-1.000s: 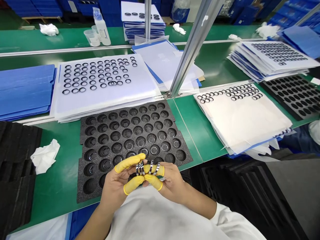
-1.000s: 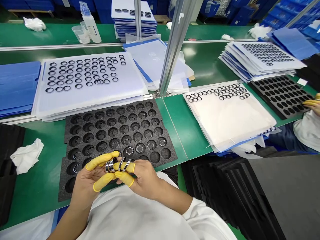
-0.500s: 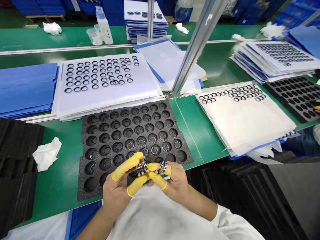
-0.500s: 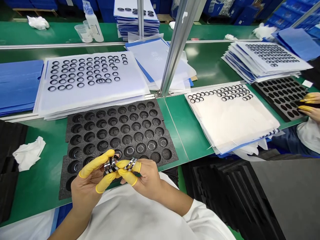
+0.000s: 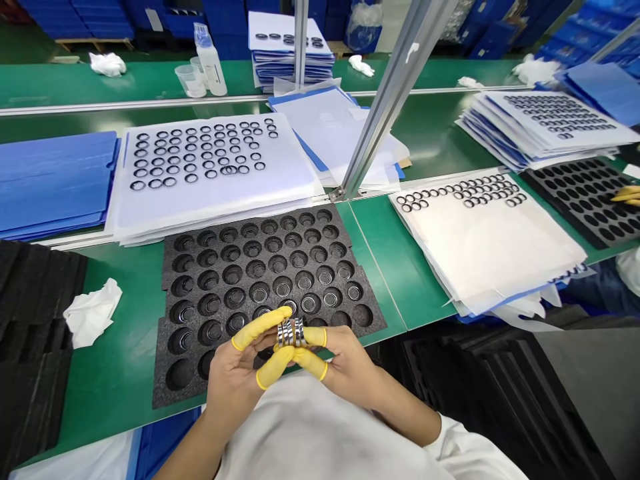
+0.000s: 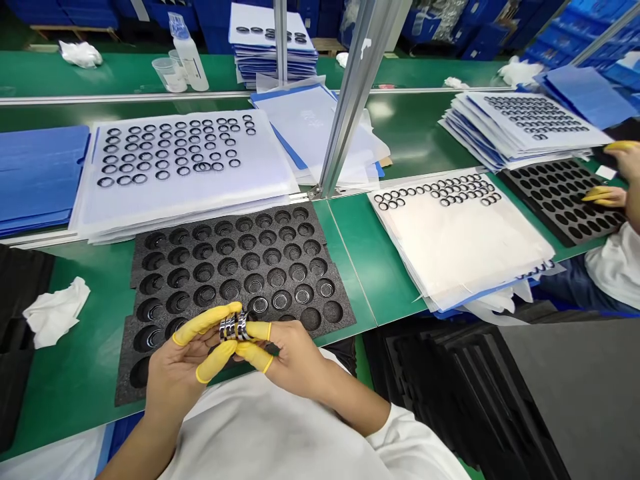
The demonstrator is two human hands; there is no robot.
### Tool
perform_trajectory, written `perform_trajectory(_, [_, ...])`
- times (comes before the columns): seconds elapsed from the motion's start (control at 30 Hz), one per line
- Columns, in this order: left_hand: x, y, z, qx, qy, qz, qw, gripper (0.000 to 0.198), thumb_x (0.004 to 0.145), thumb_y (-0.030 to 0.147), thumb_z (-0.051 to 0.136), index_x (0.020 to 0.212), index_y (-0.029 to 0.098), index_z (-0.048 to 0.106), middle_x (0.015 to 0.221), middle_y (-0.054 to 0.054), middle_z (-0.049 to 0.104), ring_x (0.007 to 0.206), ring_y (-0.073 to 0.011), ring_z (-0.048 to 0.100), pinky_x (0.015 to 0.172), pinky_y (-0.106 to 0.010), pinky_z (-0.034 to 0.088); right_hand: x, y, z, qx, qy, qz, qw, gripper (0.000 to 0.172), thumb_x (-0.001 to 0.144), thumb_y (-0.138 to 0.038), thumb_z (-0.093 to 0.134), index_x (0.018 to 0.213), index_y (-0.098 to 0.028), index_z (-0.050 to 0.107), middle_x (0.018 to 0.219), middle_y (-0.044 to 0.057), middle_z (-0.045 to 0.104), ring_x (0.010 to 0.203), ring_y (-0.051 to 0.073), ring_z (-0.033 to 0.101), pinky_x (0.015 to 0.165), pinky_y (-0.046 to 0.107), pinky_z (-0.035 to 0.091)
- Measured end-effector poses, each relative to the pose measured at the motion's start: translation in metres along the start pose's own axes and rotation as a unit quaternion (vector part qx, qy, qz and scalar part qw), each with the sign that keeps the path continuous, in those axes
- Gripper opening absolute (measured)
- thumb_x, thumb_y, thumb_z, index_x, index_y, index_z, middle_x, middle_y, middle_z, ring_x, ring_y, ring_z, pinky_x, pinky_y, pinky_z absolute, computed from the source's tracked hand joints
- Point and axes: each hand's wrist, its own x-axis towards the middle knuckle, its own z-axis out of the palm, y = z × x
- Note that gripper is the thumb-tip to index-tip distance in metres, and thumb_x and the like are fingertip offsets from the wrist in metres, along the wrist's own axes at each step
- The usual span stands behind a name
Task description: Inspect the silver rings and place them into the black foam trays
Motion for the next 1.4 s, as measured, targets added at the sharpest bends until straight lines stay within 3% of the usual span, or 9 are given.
perform_trajectory(0.23, [-0.005, -0.008, -0.012, 0.055, 0.000, 0.043, 0.998, 0.063, 0.066, 0.010, 0.091, 0.124, 0.030, 0.074, 0.128, -0.005, 0.076, 0.116, -0.0268, 0.073, 0.100, -0.033, 0.061, -0.002, -0.007, -0.005, 0.141, -0.060, 0.062, 0.986, 0.055, 0.098, -0.063, 0.051, 0.101, -0.014, 0.075, 0.090, 0.009, 0.079, 0.082, 0.016, 0.076, 0.079, 0.026, 0.059])
perform_trajectory(0.37, [-0.006, -0.010, -0.016, 0.112, -0.049, 0.111, 0.986, 0.072, 0.068, 0.012, 0.090, 0.135, 0.029, 0.067, 0.130, -0.007, 0.075, 0.117, -0.0293, 0.072, 0.094, -0.034, 0.064, -0.004, -0.006, 0.000, 0.175, -0.034, 0.138, 0.974, 0.052, 0.096, -0.062, 0.057, 0.096, -0.013, 0.074, 0.071, 0.004, 0.074, 0.062, 0.014, 0.073, 0.067, 0.023, 0.058])
perform_trajectory(0.53, [-0.003, -0.005, -0.011, 0.184, -0.084, 0.184, 0.962, 0.061, 0.080, 0.013, 0.082, 0.137, 0.029, 0.064, 0.131, -0.005, 0.074, 0.114, -0.0221, 0.074, 0.102, -0.028, 0.059, -0.004, -0.006, 0.003, 0.204, -0.009, 0.181, 0.962, 0.047, 0.088, -0.060, 0.069, 0.082, -0.013, 0.072, 0.061, 0.000, 0.069, 0.045, 0.008, 0.063, 0.049, 0.016, 0.048])
perform_trajectory(0.63, [0.001, -0.001, -0.010, 0.233, -0.093, 0.247, 0.936, 0.057, 0.084, 0.013, 0.078, 0.137, 0.027, 0.064, 0.128, -0.005, 0.075, 0.110, -0.0208, 0.076, 0.098, -0.026, 0.062, -0.004, -0.006, 0.003, 0.222, 0.007, 0.213, 0.952, 0.048, 0.083, -0.060, 0.074, 0.078, -0.013, 0.069, 0.056, -0.002, 0.067, 0.039, 0.006, 0.059, 0.042, 0.014, 0.041])
perform_trajectory(0.77, [0.010, 0.006, -0.011, 0.310, -0.116, 0.359, 0.872, 0.064, 0.086, 0.007, 0.074, 0.144, 0.027, 0.057, 0.129, -0.006, 0.075, 0.113, -0.0230, 0.075, 0.097, -0.033, 0.064, -0.003, -0.007, 0.003, 0.265, 0.008, 0.239, 0.934, 0.049, 0.081, -0.061, 0.075, 0.077, -0.013, 0.066, 0.055, -0.002, 0.067, 0.033, 0.006, 0.053, 0.036, 0.015, 0.038])
perform_trajectory(0.93, [0.014, 0.008, -0.012, 0.364, -0.135, 0.415, 0.823, 0.066, 0.088, 0.006, 0.071, 0.149, 0.023, 0.052, 0.118, -0.008, 0.079, 0.104, -0.0213, 0.077, 0.095, -0.031, 0.064, -0.002, -0.007, 0.002, 0.289, 0.000, 0.224, 0.931, 0.049, 0.083, -0.060, 0.074, 0.075, -0.013, 0.067, 0.057, -0.001, 0.068, 0.035, 0.005, 0.054, 0.039, 0.014, 0.040])
perform_trajectory(1.03, [0.009, 0.005, -0.014, 0.319, -0.111, 0.374, 0.864, 0.066, 0.086, 0.011, 0.076, 0.147, 0.027, 0.055, 0.120, -0.006, 0.078, 0.097, -0.0197, 0.079, 0.089, -0.027, 0.066, -0.003, -0.006, 0.002, 0.281, -0.016, 0.200, 0.939, 0.051, 0.087, -0.062, 0.069, 0.074, -0.012, 0.071, 0.067, 0.003, 0.072, 0.044, 0.006, 0.060, 0.047, 0.015, 0.047])
perform_trajectory(1.17, [0.000, -0.001, -0.019, 0.218, -0.106, 0.225, 0.944, 0.068, 0.085, 0.015, 0.079, 0.146, 0.033, 0.056, 0.132, -0.004, 0.073, 0.108, -0.0205, 0.076, 0.094, -0.027, 0.064, -0.004, -0.001, 0.003, 0.246, -0.029, 0.154, 0.957, 0.054, 0.090, -0.064, 0.064, 0.082, -0.012, 0.077, 0.084, 0.008, 0.078, 0.059, 0.008, 0.068, 0.063, 0.019, 0.057])
perform_trajectory(1.4, [0.000, -0.006, -0.026, 0.141, -0.159, 0.127, 0.969, 0.065, 0.086, 0.011, 0.076, 0.143, 0.037, 0.058, 0.139, -0.003, 0.069, 0.120, -0.0224, 0.071, 0.100, -0.030, 0.061, -0.007, 0.002, -0.003, 0.264, -0.085, 0.196, 0.941, 0.059, 0.087, -0.066, 0.066, 0.105, -0.011, 0.076, 0.093, 0.011, 0.079, 0.063, 0.011, 0.071, 0.069, 0.023, 0.059])
